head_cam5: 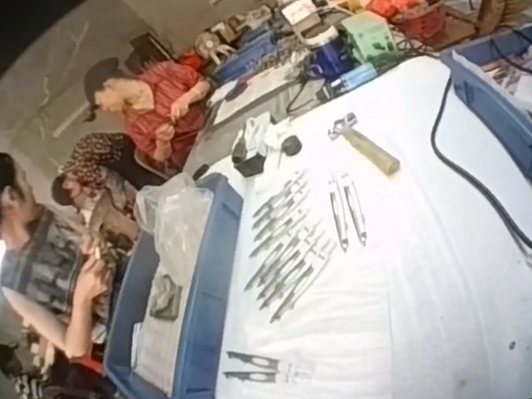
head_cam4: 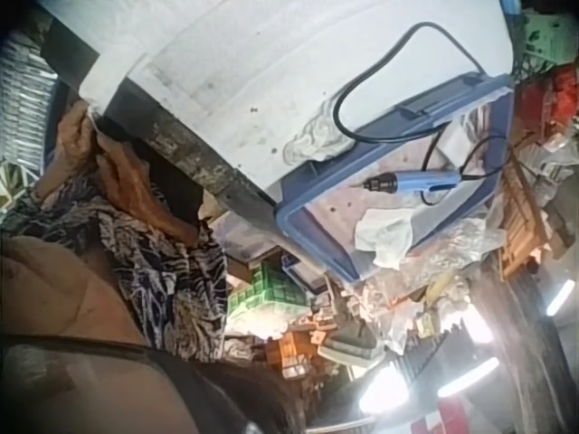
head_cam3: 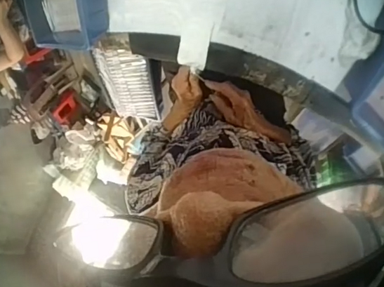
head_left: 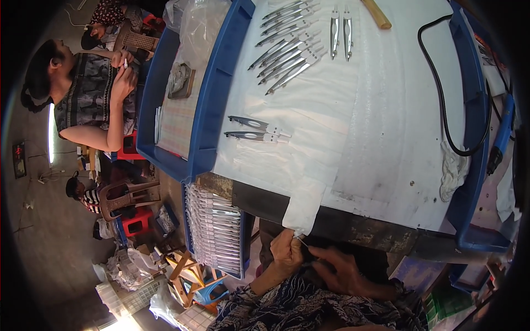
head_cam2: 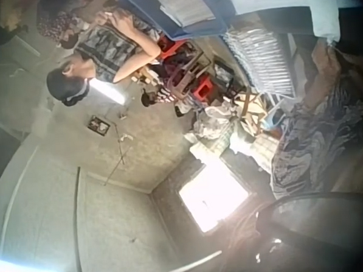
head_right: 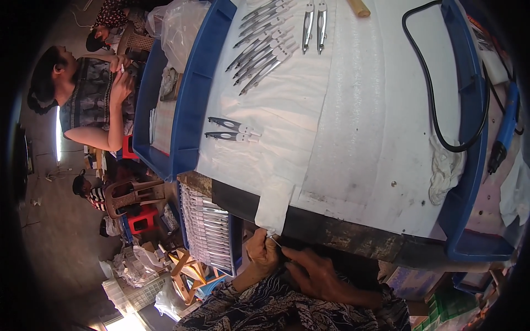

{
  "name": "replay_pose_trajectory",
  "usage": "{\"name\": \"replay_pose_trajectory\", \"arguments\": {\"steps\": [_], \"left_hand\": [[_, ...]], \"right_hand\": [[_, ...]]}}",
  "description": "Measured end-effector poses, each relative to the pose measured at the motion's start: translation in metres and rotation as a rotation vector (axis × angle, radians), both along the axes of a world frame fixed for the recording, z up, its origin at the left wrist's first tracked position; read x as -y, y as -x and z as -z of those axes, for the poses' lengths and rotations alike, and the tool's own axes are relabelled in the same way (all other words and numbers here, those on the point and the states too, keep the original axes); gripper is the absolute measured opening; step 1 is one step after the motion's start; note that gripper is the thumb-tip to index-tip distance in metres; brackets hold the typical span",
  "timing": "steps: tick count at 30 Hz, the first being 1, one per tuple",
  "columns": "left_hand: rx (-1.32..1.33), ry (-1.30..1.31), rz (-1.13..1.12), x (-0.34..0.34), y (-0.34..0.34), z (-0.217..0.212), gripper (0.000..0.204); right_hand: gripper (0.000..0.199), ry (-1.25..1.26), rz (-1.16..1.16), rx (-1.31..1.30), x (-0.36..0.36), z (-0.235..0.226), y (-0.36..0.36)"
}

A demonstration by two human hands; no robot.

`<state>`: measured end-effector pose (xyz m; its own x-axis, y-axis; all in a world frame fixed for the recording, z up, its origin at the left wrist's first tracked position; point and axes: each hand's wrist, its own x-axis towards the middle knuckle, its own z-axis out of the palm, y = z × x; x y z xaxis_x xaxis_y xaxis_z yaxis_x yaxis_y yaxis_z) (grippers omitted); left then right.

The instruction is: Assembling or inspecting small hardware components using a hand tool at a workbench.

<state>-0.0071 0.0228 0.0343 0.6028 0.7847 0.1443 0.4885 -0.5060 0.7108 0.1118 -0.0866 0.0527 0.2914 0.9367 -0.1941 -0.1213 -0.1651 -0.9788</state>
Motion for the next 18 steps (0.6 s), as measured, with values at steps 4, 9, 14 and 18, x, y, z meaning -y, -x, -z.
{"name": "replay_pose_trajectory", "arguments": {"steps": [4, 9, 14, 18], "left_hand": [[-0.007, 0.036, 0.017, -0.0001, 0.0034, 0.0011, 0.010], [0.009, 0.031, 0.009, 0.0000, 0.0009, -0.0013, 0.010], [0.021, 0.016, 0.018, -0.0020, -0.0004, -0.0015, 0.010], [0.019, 0.011, 0.024, -0.0016, -0.0005, -0.0016, 0.011]], "right_hand": [[0.036, 0.001, -0.015, -0.002, 0.0010, 0.0020, 0.0011], [0.035, 0.005, -0.007, -0.011, 0.0005, -0.0006, 0.0025], [0.034, -0.008, -0.003, -0.009, 0.0000, -0.0013, 0.0030], [0.034, -0.015, -0.005, -0.025, -0.0002, -0.0018, 0.0010]]}}
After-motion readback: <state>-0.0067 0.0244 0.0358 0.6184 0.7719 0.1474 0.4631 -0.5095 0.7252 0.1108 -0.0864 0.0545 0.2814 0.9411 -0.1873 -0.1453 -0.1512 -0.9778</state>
